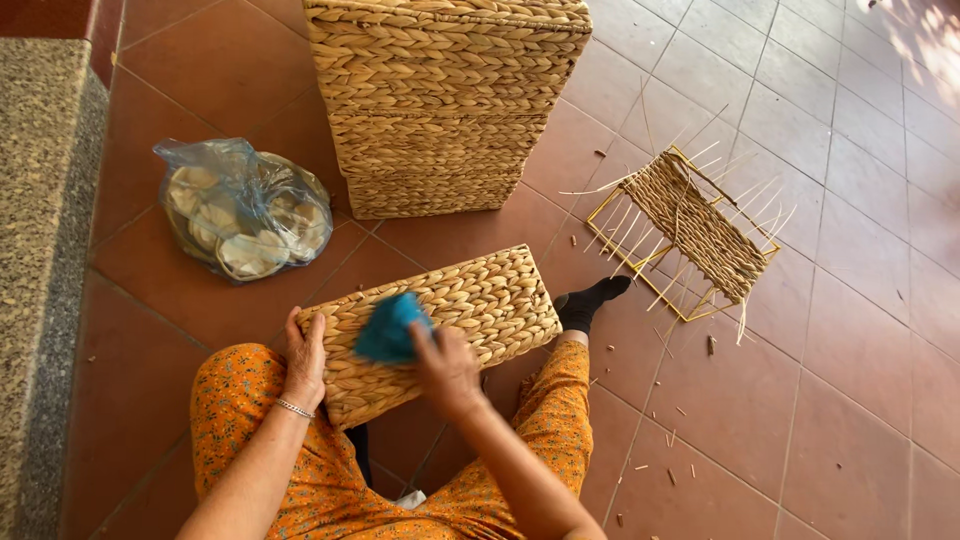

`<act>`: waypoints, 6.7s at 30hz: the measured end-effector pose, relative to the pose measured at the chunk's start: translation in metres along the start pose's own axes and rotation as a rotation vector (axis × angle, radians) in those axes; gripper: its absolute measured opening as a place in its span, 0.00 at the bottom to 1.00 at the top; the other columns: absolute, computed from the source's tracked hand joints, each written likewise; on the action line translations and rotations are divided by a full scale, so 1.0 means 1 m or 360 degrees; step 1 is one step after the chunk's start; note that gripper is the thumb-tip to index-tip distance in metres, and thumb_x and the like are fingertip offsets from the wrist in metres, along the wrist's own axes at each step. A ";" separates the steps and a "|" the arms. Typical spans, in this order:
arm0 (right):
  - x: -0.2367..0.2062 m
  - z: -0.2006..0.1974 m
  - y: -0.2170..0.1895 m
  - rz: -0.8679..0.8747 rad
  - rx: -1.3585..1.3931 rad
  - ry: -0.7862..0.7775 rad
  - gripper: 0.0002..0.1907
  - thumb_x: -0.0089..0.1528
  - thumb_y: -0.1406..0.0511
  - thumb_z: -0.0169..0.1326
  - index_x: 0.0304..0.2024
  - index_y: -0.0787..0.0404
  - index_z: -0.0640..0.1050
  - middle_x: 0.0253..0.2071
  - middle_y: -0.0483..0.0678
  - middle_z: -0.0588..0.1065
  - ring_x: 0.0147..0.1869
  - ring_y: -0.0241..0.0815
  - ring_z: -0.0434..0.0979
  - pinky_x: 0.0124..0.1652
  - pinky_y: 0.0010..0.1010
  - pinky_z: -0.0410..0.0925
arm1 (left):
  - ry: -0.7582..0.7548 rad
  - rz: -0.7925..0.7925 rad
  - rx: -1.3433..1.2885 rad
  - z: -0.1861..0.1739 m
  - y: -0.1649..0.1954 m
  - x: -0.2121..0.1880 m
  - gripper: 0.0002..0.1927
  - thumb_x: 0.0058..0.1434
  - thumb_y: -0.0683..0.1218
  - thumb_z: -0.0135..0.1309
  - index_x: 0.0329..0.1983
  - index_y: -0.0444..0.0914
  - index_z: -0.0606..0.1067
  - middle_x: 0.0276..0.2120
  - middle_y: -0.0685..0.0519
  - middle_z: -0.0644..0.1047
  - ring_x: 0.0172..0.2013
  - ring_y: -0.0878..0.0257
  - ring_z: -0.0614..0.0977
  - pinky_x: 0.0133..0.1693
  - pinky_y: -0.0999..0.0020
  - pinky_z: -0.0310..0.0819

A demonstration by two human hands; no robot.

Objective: The person sits on the tiled floor and wipes a woven water-hyacinth basket with a blue cloth, turning the basket to clean its sides, top and handle opening. Other woven baskets and a partially woven frame rest on the floor nearby.

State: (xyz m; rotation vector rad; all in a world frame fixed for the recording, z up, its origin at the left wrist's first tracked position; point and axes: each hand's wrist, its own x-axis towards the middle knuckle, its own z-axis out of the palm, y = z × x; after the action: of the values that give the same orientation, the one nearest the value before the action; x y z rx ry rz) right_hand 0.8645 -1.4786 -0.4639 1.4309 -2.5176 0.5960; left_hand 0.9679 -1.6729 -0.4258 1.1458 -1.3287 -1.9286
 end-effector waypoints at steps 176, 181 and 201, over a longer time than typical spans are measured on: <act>-0.016 -0.210 0.335 0.1260 0.0404 0.0990 0.20 0.57 0.58 0.63 0.48 0.60 0.79 0.40 0.51 0.82 0.43 0.45 0.83 0.45 0.37 0.74 | -0.1180 0.0636 0.2392 0.047 -0.082 -0.060 0.32 0.64 0.65 0.51 0.60 0.39 0.71 0.36 0.37 0.82 0.40 0.40 0.84 0.45 0.45 0.79; -0.049 -0.169 0.308 0.1183 0.0952 0.0372 0.23 0.53 0.62 0.64 0.51 0.58 0.81 0.42 0.43 0.81 0.43 0.37 0.81 0.46 0.31 0.76 | -0.1380 0.0960 0.1723 0.065 -0.080 -0.050 0.34 0.61 0.59 0.57 0.64 0.36 0.69 0.45 0.35 0.81 0.45 0.40 0.83 0.46 0.47 0.76; -0.085 -0.205 0.186 0.1091 0.1055 0.0587 0.25 0.65 0.65 0.59 0.64 0.62 0.73 0.47 0.52 0.80 0.49 0.40 0.80 0.50 0.31 0.74 | -0.0839 0.0612 0.0667 0.121 -0.070 -0.030 0.12 0.72 0.48 0.61 0.44 0.32 0.82 0.28 0.63 0.73 0.30 0.75 0.68 0.32 0.77 0.62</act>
State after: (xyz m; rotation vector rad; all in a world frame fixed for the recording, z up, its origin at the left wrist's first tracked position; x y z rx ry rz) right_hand 0.7421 -1.2399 -0.3551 0.4242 -2.5498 1.7447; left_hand 0.8810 -1.5651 -0.4613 0.4867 -2.1311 -1.7647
